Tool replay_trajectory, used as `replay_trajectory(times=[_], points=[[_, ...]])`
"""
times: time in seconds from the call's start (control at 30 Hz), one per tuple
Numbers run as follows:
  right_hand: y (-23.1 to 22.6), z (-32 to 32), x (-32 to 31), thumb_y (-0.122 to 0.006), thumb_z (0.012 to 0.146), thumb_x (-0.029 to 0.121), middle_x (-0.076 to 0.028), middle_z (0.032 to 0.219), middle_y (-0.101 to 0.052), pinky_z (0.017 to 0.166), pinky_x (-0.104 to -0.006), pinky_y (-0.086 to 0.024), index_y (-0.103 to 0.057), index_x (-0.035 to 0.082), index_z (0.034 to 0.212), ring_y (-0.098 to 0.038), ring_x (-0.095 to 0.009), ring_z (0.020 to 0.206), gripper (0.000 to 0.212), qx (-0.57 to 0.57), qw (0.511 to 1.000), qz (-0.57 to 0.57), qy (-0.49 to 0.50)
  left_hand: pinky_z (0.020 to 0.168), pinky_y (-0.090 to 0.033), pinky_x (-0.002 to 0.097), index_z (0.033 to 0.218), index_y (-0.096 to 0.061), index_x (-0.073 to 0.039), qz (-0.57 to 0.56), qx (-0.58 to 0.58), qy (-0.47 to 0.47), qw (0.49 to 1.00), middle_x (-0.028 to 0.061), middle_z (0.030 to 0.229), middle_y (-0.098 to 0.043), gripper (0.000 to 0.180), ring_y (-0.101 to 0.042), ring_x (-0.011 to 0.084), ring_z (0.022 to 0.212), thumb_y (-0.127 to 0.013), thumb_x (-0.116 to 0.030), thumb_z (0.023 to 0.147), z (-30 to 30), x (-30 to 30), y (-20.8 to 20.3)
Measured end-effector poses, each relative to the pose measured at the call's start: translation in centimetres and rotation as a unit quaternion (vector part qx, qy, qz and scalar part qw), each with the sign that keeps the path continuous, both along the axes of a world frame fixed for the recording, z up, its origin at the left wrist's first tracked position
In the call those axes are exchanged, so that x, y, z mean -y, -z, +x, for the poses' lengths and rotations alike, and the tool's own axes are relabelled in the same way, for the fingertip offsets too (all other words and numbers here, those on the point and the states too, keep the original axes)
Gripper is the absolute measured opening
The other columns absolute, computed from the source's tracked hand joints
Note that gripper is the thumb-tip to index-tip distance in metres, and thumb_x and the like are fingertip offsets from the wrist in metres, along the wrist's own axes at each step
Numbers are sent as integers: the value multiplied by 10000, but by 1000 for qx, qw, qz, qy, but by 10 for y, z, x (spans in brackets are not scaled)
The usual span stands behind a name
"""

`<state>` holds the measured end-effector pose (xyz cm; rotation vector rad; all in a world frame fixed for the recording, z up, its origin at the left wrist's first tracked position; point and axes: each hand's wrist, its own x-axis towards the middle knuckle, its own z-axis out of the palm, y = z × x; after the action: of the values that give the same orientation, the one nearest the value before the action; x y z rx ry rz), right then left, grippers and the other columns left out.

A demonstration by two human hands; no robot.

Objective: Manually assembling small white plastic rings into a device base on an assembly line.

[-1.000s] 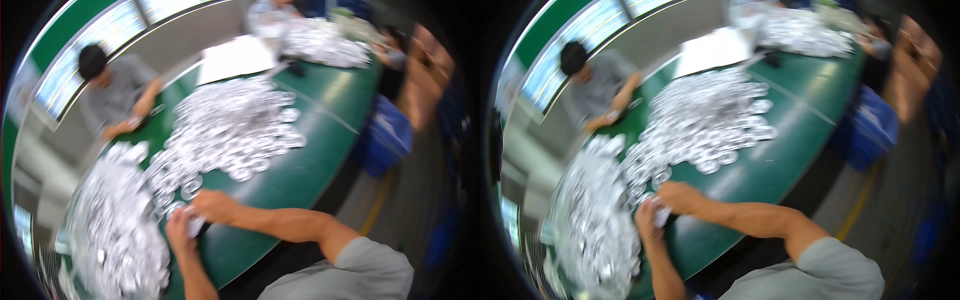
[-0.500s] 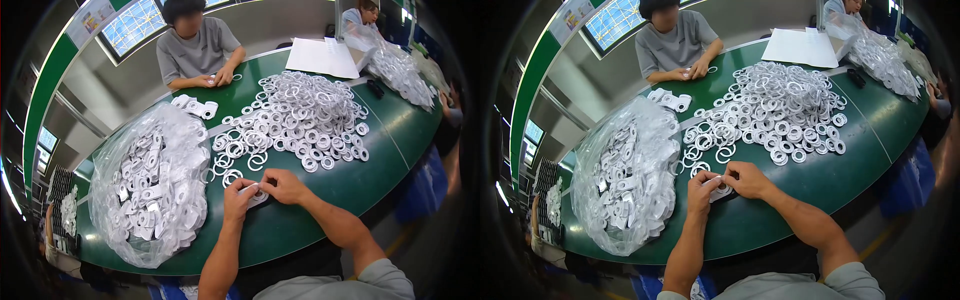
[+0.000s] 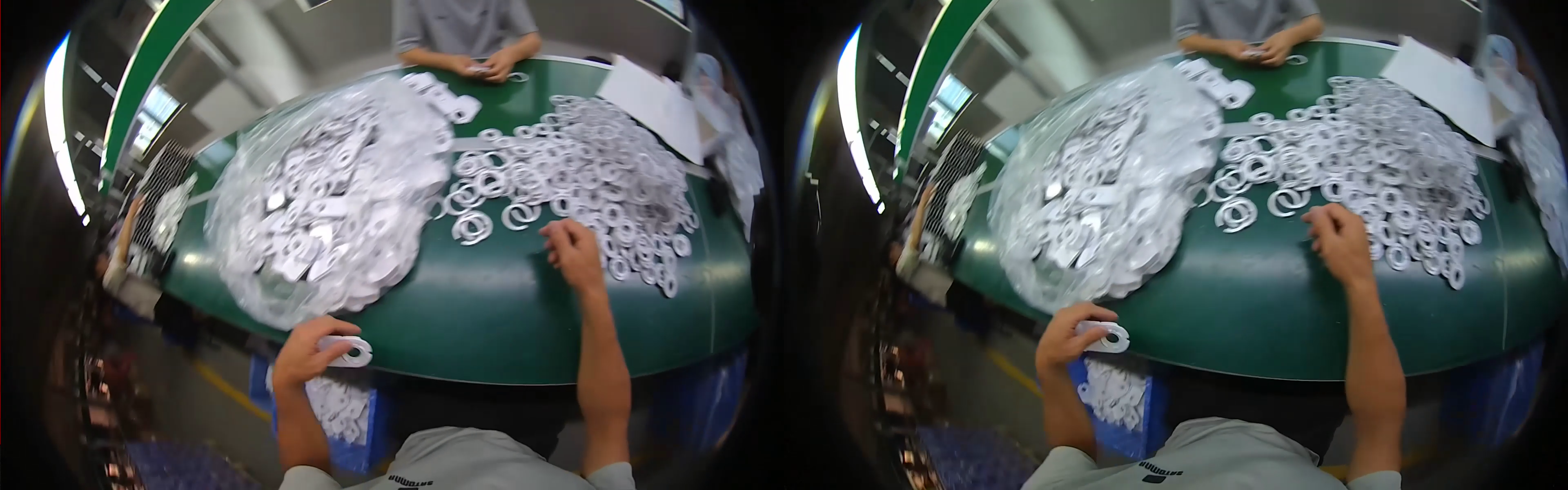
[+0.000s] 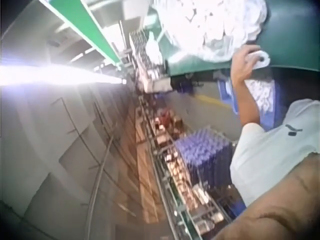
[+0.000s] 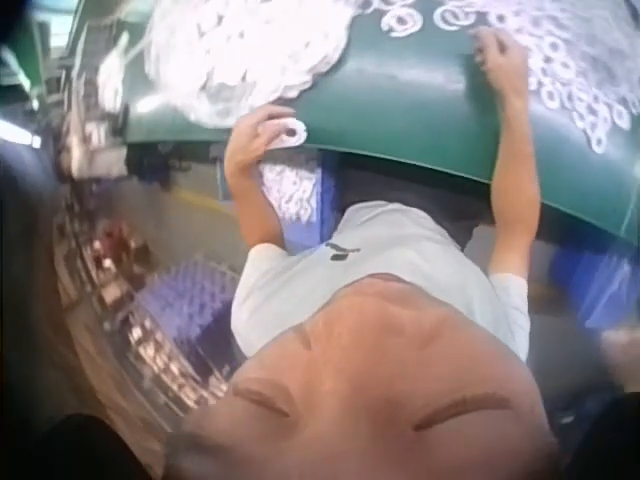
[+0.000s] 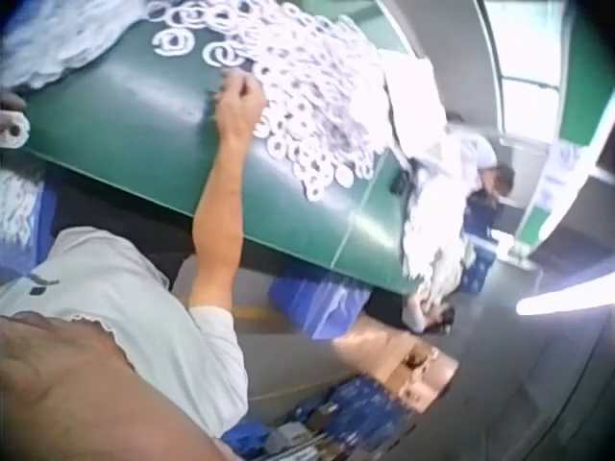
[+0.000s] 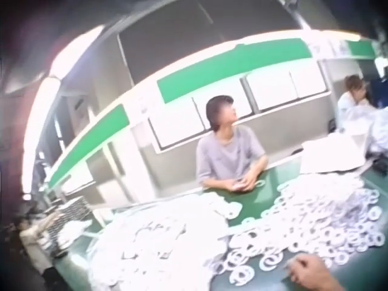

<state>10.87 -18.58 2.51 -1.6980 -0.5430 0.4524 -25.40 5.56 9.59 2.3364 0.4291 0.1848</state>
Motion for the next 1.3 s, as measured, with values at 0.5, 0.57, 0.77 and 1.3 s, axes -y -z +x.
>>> replay_trajectory(times=[0.5,0.57,0.77,1.3], points=[[14,8,0,-530,963,259,2,654,-550,427,-186,-365,-639,15,877,-475,-45,483,280,24,1000,-18,-1,731,-479,409,839,-683,-39,295,-73,-223,926,177,881,-635,192,-599,347,844,-718,-190,725,41,-158,41],[11,14,6,-530,957,253,-2,652,-554,427,-192,-369,-645,15,873,-480,-49,481,277,15,999,-25,12,733,-475,400,839,-672,-22,252,28,-265,930,163,864,-636,193,-603,340,835,-715,-174,728,36,-159,40],[11,25,6,-541,935,238,-6,648,-569,439,-206,-383,-666,18,884,-503,-63,493,258,52,998,-17,30,473,-468,235,999,-514,16,-67,296,-268,914,82,804,-576,104,-647,168,632,-459,-67,971,57,-95,-10],[9,40,58,-779,696,207,-142,905,-601,793,-394,-478,-659,69,1026,-596,-294,900,377,290,879,-276,258,786,-517,237,1280,-450,40,-360,271,13,893,128,1227,-459,513,-625,159,902,-636,107,807,241,70,81]])
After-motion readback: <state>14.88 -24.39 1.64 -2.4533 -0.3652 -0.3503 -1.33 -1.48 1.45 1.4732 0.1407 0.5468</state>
